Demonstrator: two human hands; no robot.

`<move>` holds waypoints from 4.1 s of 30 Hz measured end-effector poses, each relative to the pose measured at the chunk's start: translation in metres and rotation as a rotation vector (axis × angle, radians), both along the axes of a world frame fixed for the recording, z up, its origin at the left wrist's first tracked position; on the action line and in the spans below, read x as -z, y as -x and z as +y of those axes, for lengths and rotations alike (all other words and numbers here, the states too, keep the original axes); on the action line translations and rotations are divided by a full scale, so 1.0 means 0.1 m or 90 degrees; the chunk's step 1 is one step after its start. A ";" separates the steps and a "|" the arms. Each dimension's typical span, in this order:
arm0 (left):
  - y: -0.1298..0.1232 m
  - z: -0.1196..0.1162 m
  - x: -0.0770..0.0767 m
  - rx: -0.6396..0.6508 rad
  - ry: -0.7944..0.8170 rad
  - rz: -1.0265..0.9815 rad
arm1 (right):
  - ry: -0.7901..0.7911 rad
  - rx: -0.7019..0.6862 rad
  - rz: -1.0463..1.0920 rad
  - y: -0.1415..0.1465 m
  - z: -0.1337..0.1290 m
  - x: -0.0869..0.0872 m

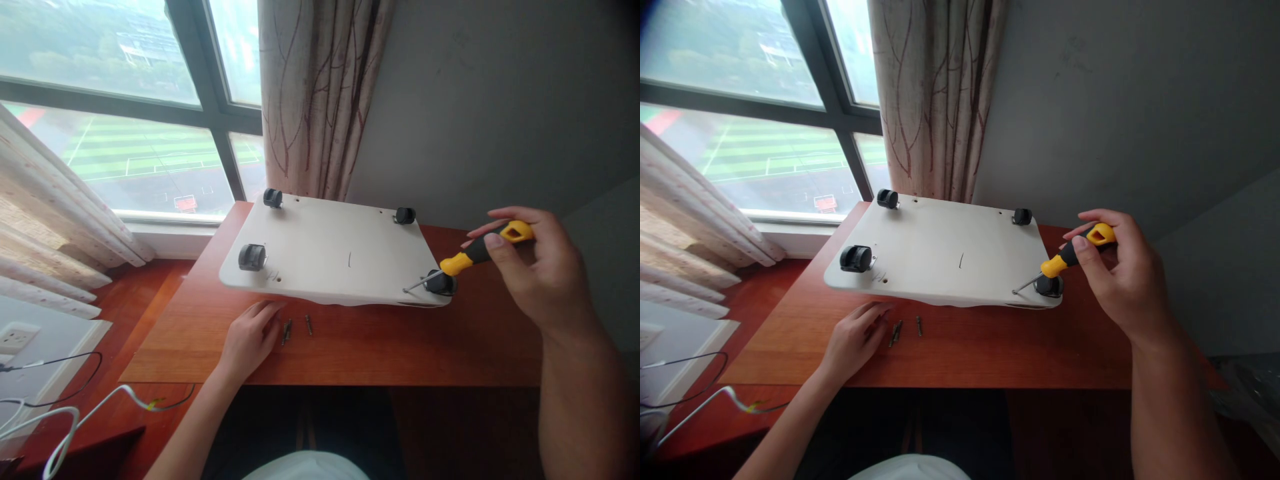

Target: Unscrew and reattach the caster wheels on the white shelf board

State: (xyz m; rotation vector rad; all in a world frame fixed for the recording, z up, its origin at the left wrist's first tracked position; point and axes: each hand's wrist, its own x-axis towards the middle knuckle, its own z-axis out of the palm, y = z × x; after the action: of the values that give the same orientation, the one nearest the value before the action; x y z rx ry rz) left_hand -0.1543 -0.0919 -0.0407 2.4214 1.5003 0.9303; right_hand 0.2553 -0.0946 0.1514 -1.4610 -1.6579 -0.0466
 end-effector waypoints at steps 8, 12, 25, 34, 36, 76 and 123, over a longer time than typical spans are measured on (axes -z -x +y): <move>0.01 0.00 0.05 -0.007 0.021 0.003 | -0.003 0.004 -0.051 0.00 -0.03 -0.04; 0.01 0.00 0.03 -0.011 0.027 0.005 | 0.060 -0.163 0.129 0.03 -0.06 -0.02; 0.00 0.00 0.01 -0.012 0.029 0.004 | 0.010 -0.142 0.087 0.02 0.00 -0.01; 0.00 0.01 0.01 -0.012 0.011 0.008 | -0.098 0.094 -0.101 0.03 0.00 0.05; 0.00 0.01 0.02 -0.011 0.011 0.006 | -0.102 0.103 -0.116 0.01 0.02 0.06; -0.72 0.01 -0.45 -0.039 0.262 0.316 | -0.137 0.078 -0.173 0.11 0.08 0.09; -0.84 0.32 -1.63 0.497 0.122 -0.230 | -0.154 0.162 -0.286 0.24 0.25 0.01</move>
State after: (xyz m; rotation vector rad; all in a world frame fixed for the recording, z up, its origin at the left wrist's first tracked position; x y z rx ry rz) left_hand -0.0699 -0.0596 0.1221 2.2251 0.4241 0.9029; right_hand 0.2311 -0.0695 0.1508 -1.5354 -1.7250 -0.7391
